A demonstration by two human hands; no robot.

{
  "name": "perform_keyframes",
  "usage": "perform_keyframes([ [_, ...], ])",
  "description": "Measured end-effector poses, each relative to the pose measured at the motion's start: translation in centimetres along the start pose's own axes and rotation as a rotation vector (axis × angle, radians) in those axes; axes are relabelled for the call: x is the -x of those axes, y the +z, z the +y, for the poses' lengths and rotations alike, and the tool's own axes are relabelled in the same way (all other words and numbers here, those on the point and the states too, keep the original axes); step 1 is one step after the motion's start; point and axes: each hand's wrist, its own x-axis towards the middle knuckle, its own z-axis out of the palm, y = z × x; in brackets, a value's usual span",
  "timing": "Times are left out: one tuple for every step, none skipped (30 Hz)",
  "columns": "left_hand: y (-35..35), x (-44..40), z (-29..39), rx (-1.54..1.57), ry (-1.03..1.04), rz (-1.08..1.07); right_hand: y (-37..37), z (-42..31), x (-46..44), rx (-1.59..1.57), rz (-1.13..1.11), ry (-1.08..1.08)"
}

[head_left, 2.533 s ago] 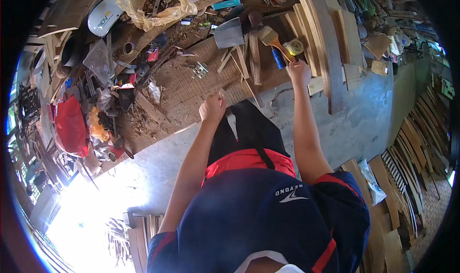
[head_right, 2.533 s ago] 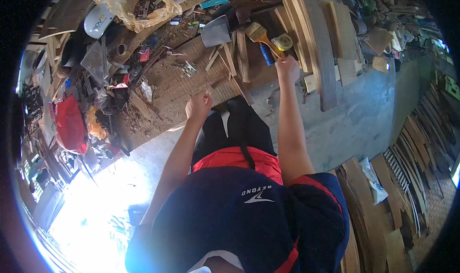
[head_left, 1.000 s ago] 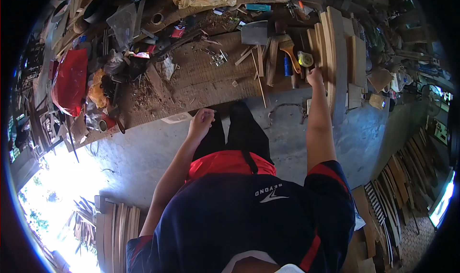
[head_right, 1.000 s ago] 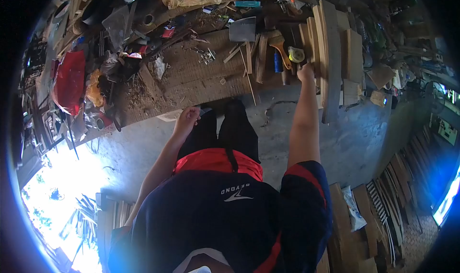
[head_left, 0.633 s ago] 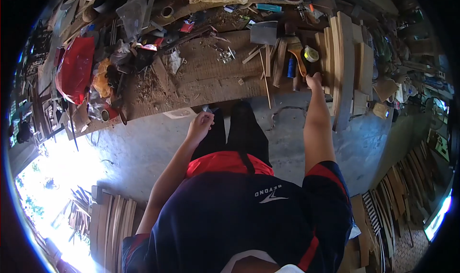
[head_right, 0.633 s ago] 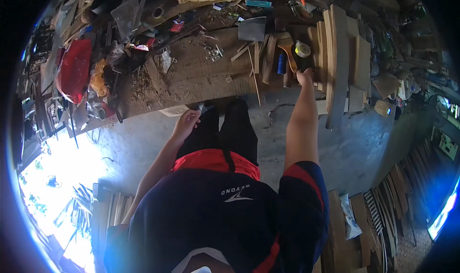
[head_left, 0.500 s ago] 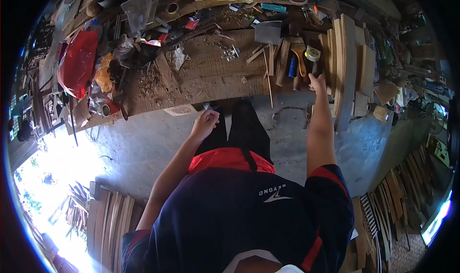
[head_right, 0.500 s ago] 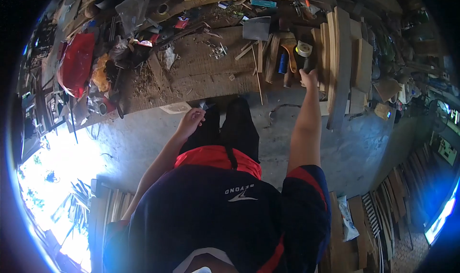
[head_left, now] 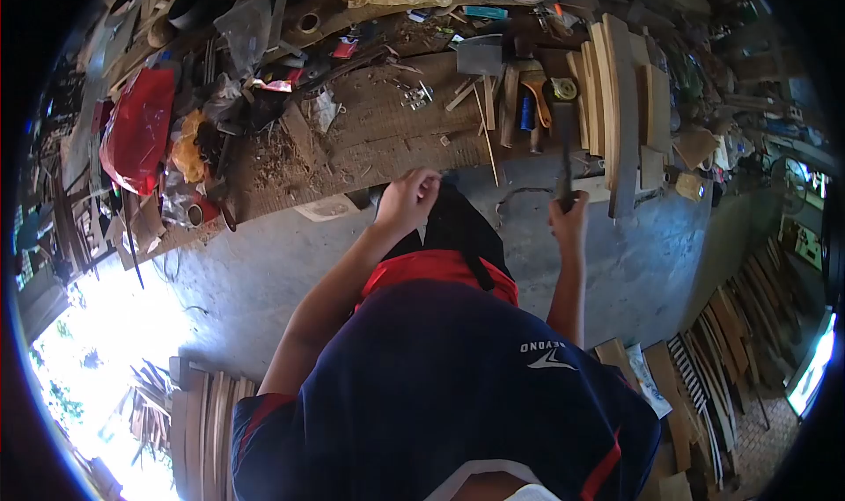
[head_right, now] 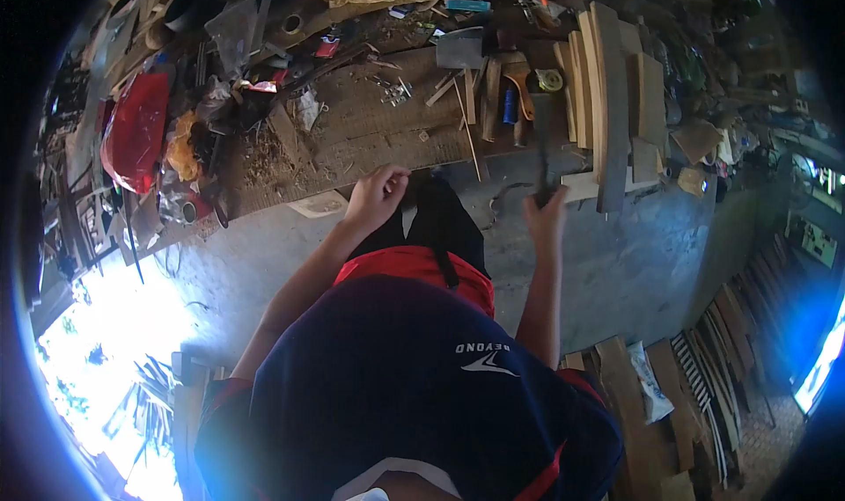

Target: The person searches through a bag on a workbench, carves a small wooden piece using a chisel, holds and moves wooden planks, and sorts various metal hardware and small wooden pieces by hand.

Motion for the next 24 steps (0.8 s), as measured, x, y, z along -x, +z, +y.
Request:
perform_keyframes([
  [0.3, -0.5, 0.8, 0.003, 0.011, -0.01, 0.7, -1.2, 1.5, -0.125, -0.075, 0.017],
  [0.7, -0.9, 1.7, 0.011, 0.066, -0.05, 1.3, -2.2, 2.7, -0.25, -0.153, 0.032],
  [1.2, -1.2, 2.2, 0.017, 0.119, -0.087, 1.7, -3.1, 3.7, -0.252, -0.145, 0.035],
  [1.5, -1.2, 2.5, -0.079, 0.203, -0.121, 2.2, -3.8, 4.6, -0.281, -0.19, -0.009],
  [2.0, -1.4, 2.9, -0.083, 0.204, -0.126, 2.5, -4.2, 5.2, -0.311, -0.237, -0.051],
  [2.3, -1.7, 4.0, -0.29, 0.425, -0.043, 3.4, -2.9, 5.3, -0.22, -0.228, -0.172],
  [2.6, -1.9, 4.6, -0.497, 0.644, 0.043, 4.0, -2.6, 5.7, -0.226, -0.231, -0.17],
  [3.0, -1.9, 4.9, -0.501, 0.642, 0.039, 4.6, -2.2, 6.6, -0.161, -0.241, -0.206],
  [3.3, -1.8, 5.1, -0.475, 0.698, -0.034, 5.1, -2.0, 7.6, -0.094, -0.253, -0.241],
  [3.8, -1.6, 5.1, -0.448, 0.752, -0.107, 4.1, -4.7, 9.0, 0.063, -0.3, -0.19],
  [4.5, -1.4, 4.8, -0.449, 0.744, -0.111, 4.2, -5.1, 9.9, 0.062, -0.307, -0.186],
  [5.2, -1.0, 4.5, -0.405, 0.72, -0.176, 4.3, -5.5, 10.8, 0.09, -0.3, -0.274],
  [5.7, -0.7, 3.9, -0.359, 0.695, -0.241, 4.3, -5.9, 11.5, 0.118, -0.292, -0.361],
  [6.0, -0.4, 3.3, -0.359, 0.688, -0.245, 4.0, -6.4, 11.9, 0.117, -0.299, -0.357],
  [5.7, -0.4, 3.4, -0.304, 0.653, -0.262, 3.3, -7.8, 12.3, -0.082, -0.448, -0.175],
  [5.4, -0.4, 3.3, -0.25, 0.617, -0.278, 2.5, -9.2, 12.6, -0.282, -0.592, 0.012],
  [5.2, -0.6, 2.9, -0.251, 0.613, -0.28, 1.6, -11.0, 12.8, -0.282, -0.596, 0.015],
  [4.9, -0.8, 2.3, -0.196, 0.592, -0.267, 0.6, -12.8, 12.8, -0.091, -0.57, -0.147],
  [4.4, -0.9, 2.2, -0.14, 0.571, -0.255, 0.2, -13.7, 12.8, 0.1, -0.539, -0.306],
  [3.9, -0.9, 2.2, -0.139, 0.569, -0.257, 0.7, -13.4, 12.3, 0.1, -0.54, -0.303],
  [2.7, -1.1, 3.2, -0.15, 0.429, -0.358, 1.4, -12.8, 11.1, 0.152, -0.412, -0.508],
  [2.0, -1.2, 3.7, -0.159, 0.287, -0.455, 2.0, -12.9, 10.1, 0.203, -0.28, -0.712],
  [1.9, -1.2, 3.4, -0.157, 0.283, -0.455, 2.4, -13.3, 9.1, 0.204, -0.284, -0.711],
  [1.8, -1.1, 3.0, -0.136, 0.376, -0.457, 2.7, -14.3, 8.2, 0.185, -0.353, -0.784],
])
